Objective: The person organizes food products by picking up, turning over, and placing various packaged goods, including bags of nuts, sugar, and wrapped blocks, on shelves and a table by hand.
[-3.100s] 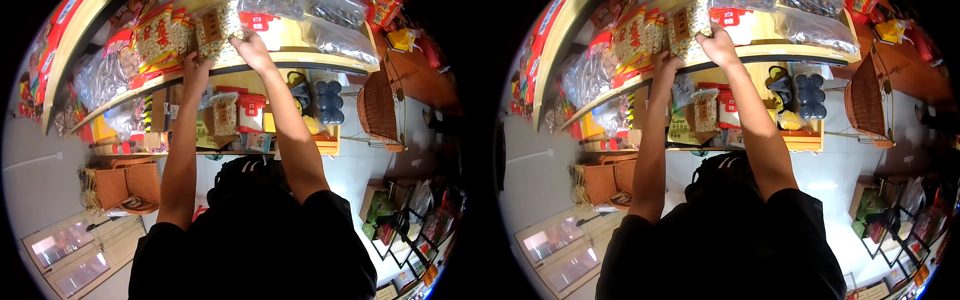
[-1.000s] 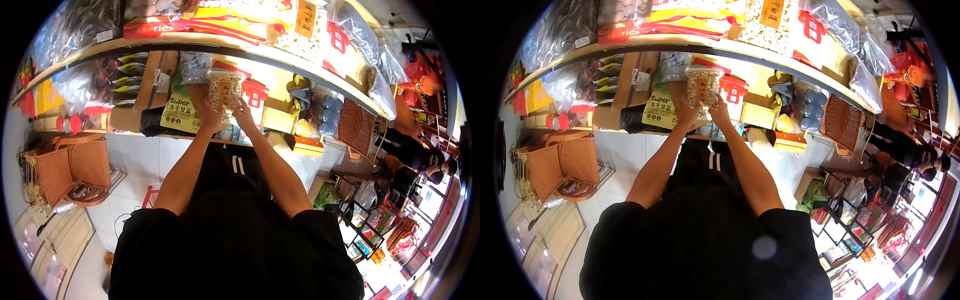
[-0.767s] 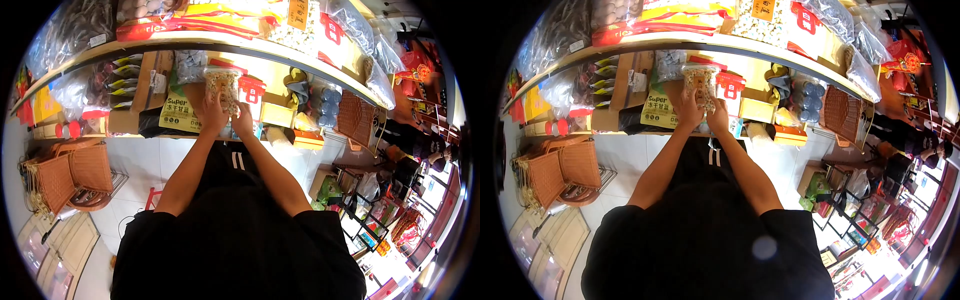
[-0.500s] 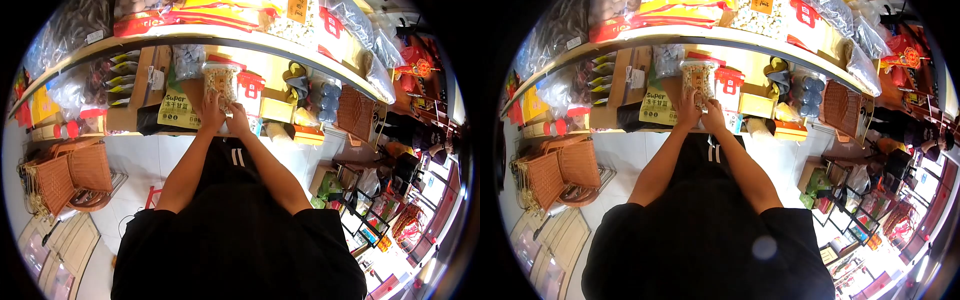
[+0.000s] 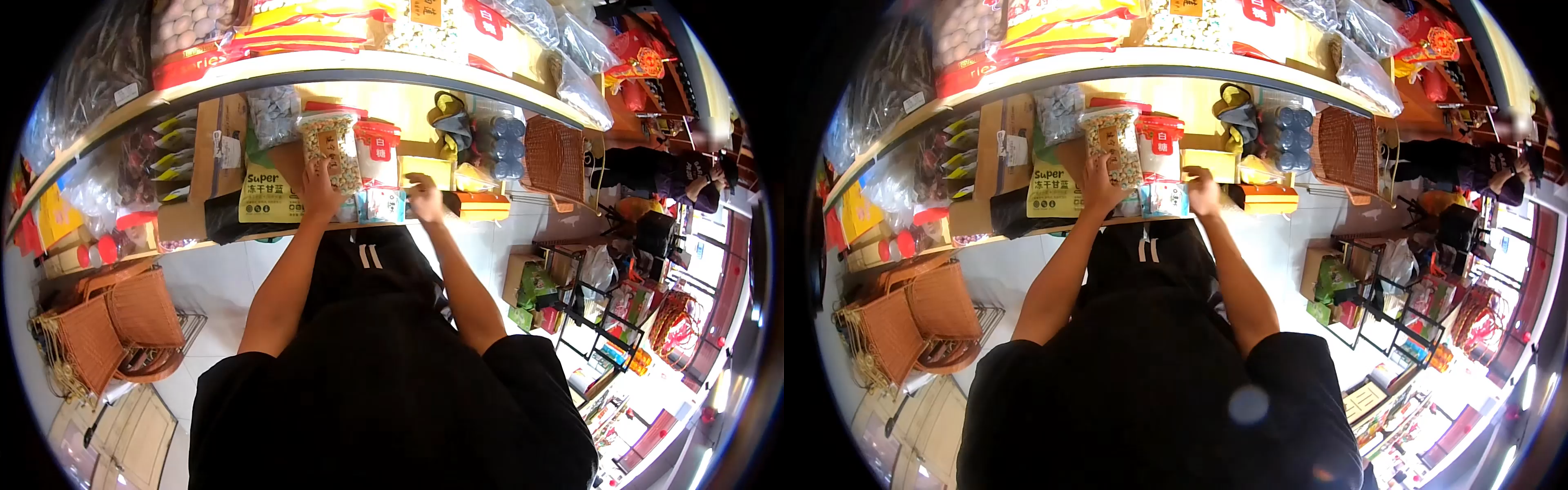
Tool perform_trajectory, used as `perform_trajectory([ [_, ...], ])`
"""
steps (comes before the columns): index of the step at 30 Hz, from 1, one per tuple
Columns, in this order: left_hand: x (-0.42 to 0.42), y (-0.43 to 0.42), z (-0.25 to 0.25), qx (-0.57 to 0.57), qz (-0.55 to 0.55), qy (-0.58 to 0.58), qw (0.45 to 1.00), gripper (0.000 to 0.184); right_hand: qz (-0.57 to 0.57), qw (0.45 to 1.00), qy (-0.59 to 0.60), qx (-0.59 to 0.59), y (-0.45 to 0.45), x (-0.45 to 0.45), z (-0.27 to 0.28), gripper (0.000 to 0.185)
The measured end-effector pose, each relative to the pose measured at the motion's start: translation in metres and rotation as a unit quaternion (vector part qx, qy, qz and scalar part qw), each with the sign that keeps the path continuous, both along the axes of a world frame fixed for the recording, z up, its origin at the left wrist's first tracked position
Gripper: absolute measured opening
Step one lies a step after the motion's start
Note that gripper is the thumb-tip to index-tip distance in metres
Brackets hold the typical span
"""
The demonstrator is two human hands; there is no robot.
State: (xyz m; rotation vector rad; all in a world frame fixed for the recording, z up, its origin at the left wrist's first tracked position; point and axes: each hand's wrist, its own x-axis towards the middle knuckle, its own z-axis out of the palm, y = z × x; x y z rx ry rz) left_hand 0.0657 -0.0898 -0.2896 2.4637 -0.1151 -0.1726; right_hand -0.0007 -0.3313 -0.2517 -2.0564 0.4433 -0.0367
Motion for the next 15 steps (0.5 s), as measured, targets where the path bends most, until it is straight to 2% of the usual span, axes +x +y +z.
perform_trajectory([
  [1,0.002,0.002,0.0,0.011,-0.012,0.01,1.0,0.083,-0.028,0.999,-0.008,0.017,-0.006,-0.004,0.029,0.029],
  [2,0.002,0.003,0.006,0.013,-0.017,0.007,1.0,0.083,-0.042,0.998,-0.019,0.032,-0.023,-0.008,0.026,0.028],
  [3,0.001,0.005,0.012,-0.009,-0.024,0.016,1.0,0.076,-0.072,0.996,-0.015,0.046,-0.037,-0.016,0.024,0.028],
  [4,-0.001,0.005,0.016,-0.031,-0.032,0.024,0.999,0.07,-0.114,0.987,-0.027,0.108,-0.045,-0.022,0.03,0.028],
  [7,-0.002,0.001,0.028,-0.01,-0.024,0.038,0.999,0.072,-0.284,0.915,-0.048,0.281,-0.053,-0.036,0.044,0.026],
  [8,-0.001,0.0,0.026,-0.001,-0.023,0.034,0.999,0.07,-0.302,0.902,-0.047,0.306,-0.053,-0.04,0.05,0.023],
  [11,0.0,-0.004,0.016,0.033,-0.009,0.037,0.999,0.07,-0.315,0.892,-0.041,0.322,-0.042,-0.045,0.051,0.022],
  [13,-0.001,-0.003,0.013,0.03,-0.015,0.009,0.999,0.07,-0.286,0.914,-0.021,0.287,-0.031,-0.044,0.049,0.023],
  [15,0.001,-0.001,0.02,0.018,-0.018,0.045,0.999,0.068,-0.239,0.939,-0.013,0.245,-0.021,-0.042,0.045,0.022],
])
